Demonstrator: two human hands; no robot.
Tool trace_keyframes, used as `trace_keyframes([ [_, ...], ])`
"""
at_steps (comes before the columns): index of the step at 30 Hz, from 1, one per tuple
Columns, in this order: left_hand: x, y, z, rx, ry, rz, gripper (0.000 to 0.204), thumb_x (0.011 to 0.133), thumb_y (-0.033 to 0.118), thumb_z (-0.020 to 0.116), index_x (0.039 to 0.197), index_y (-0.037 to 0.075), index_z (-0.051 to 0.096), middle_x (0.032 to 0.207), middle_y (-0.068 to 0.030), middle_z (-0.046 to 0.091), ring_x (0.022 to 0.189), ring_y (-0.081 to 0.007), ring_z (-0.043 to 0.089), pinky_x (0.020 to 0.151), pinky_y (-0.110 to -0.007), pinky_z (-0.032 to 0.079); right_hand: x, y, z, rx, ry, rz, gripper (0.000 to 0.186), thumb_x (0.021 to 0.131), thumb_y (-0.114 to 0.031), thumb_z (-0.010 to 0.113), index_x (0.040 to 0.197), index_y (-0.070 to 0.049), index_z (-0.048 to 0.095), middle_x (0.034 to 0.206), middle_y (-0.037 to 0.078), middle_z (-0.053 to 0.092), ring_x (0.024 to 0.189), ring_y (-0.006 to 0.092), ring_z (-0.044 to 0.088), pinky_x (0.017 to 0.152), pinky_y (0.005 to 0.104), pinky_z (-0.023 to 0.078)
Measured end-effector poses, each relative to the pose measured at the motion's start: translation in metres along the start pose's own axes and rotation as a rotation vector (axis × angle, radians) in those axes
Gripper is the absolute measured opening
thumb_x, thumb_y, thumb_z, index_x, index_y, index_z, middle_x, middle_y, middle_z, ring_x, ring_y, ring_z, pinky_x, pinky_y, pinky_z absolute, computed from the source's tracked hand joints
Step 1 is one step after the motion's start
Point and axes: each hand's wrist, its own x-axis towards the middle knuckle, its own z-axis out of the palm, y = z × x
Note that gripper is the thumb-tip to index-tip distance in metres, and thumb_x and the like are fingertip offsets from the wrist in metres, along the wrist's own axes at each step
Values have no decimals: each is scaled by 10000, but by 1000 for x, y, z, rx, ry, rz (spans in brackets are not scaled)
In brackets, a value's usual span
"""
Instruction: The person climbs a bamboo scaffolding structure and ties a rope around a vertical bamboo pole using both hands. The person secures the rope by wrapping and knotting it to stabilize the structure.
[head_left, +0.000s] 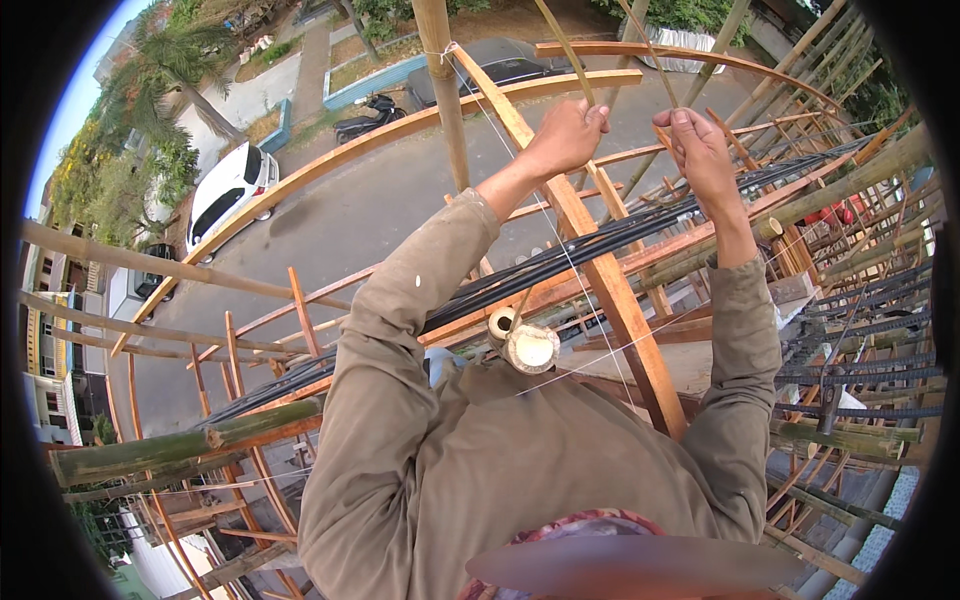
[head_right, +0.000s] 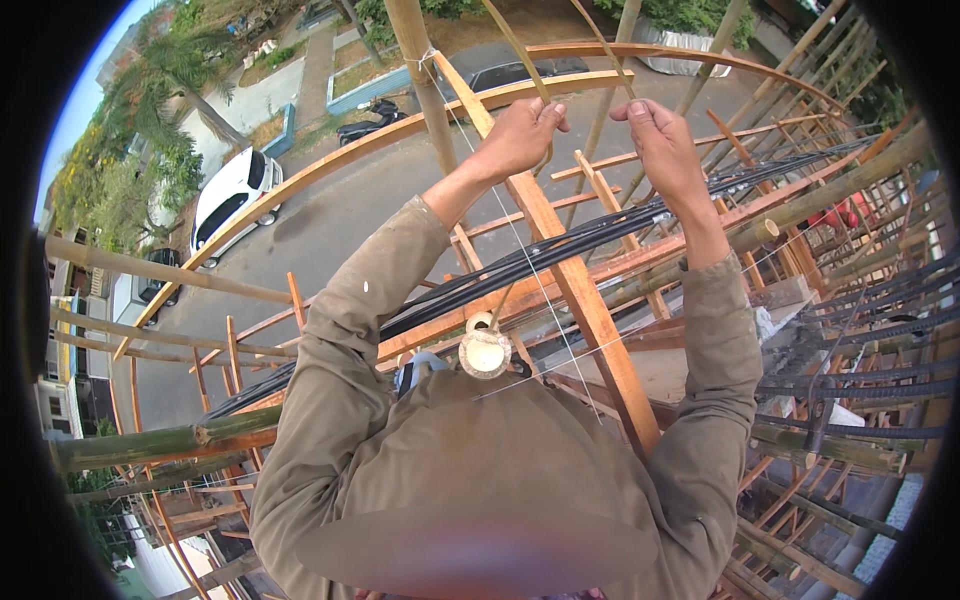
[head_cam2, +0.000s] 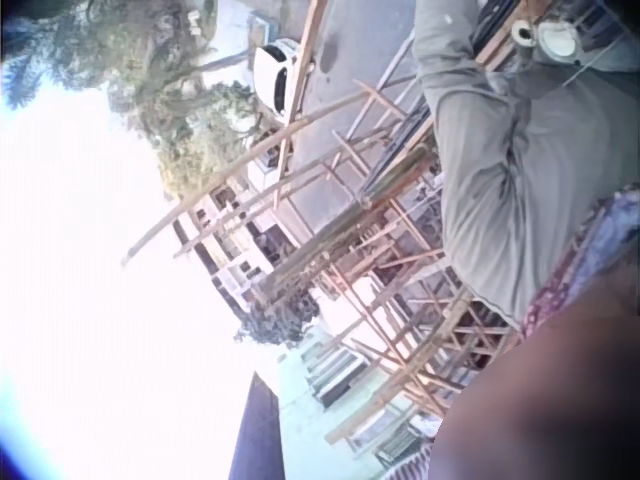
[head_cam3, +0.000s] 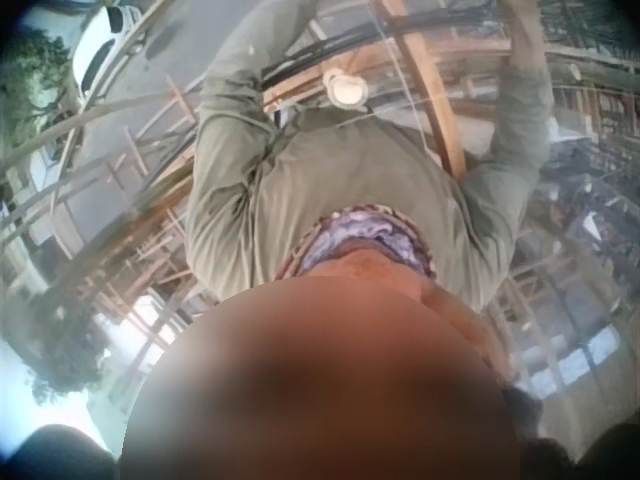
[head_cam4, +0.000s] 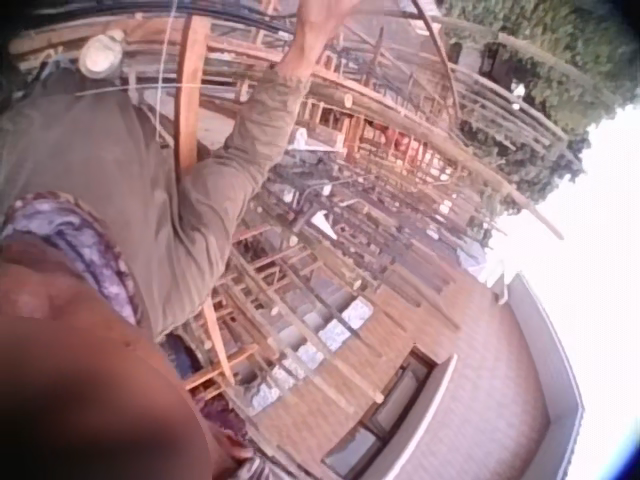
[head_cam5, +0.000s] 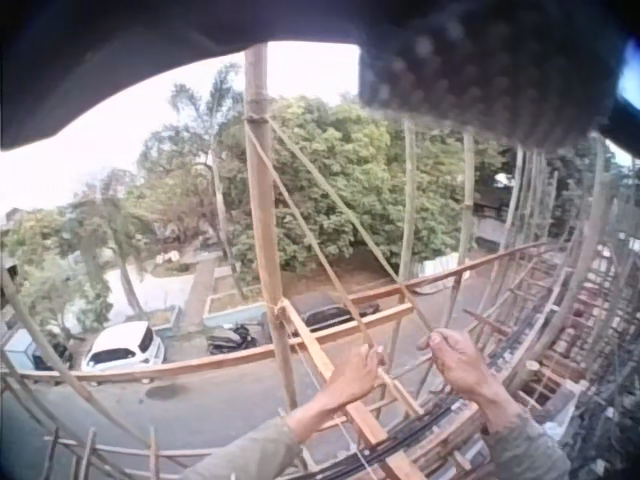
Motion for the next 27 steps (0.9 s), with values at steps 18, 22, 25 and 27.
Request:
trace_keyframes([
  [18,-29,-19,79,346,-619,-105,356,921,276,588,996,-40,733,991,-262,718,999,-420,684,886,-487,509,-27,46,-38,-311,44,-106,368,1104,-333,422,948,-31,562,784,-21,464,735,78,392,667,260,355],
  [22,-16,-41,106,265,-816,-223,404,892,248,566,1116,-63,694,1124,-236,706,1017,-370,680,882,-462,522,-41,47,-34,-133,-52,102,357,1099,-357,440,921,-66,545,715,-60,342,663,39,322,596,239,294],
  [25,-24,-49,111,124,-803,-352,426,917,296,587,1160,-46,659,1080,-196,705,944,-326,690,794,-462,540,-59,51,-32,-18,-69,282,365,1095,-375,446,915,-72,542,701,-64,302,645,32,301,579,229,278],
  [27,-32,-48,107,3,-801,-421,404,938,328,597,1163,-6,632,944,-134,717,800,-268,703,657,-460,556,-73,59,-30,15,-16,423,384,1092,-390,448,910,-65,538,701,-55,314,646,46,293,580,226,282],
])
